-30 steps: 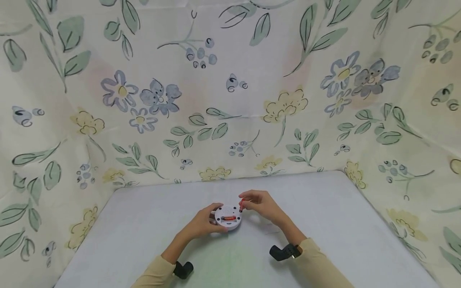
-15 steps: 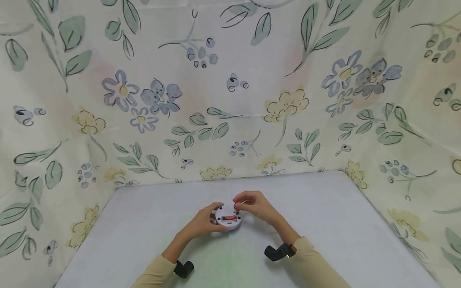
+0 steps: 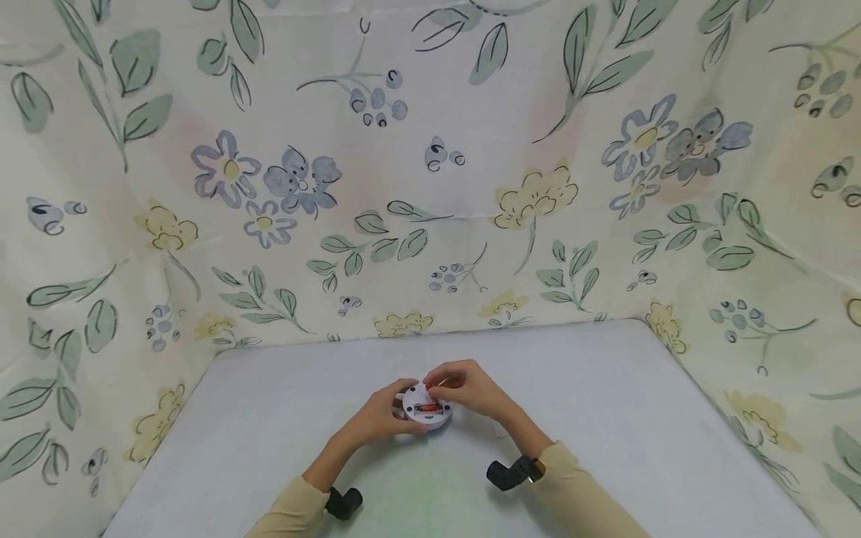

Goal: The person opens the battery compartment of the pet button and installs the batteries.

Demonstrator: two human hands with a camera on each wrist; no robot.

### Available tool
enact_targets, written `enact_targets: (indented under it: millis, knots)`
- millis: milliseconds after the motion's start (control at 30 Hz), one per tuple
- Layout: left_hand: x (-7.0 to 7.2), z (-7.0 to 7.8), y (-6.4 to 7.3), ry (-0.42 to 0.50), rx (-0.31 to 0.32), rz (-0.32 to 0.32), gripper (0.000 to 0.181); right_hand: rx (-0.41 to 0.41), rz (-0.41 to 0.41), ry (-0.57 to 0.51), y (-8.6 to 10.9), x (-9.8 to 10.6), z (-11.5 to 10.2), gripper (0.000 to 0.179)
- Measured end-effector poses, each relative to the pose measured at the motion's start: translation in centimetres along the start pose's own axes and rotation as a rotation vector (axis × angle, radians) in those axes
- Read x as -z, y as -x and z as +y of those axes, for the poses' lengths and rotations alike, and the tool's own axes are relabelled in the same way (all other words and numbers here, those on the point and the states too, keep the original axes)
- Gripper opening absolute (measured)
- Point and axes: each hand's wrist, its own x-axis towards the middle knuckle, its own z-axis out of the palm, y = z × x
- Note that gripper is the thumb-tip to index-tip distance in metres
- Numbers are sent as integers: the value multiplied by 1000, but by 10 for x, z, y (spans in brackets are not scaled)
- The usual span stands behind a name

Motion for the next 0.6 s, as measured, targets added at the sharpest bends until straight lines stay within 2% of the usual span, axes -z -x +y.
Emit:
enact_targets:
  millis: [333,600]
  knots:
    - [1,-1,-1,17,-35,3,84,36,-70,-48,-6,-9,1,17]
    - [2,-2,0,24,-42,-4,84,12,-130,45,-9,-14,2,14]
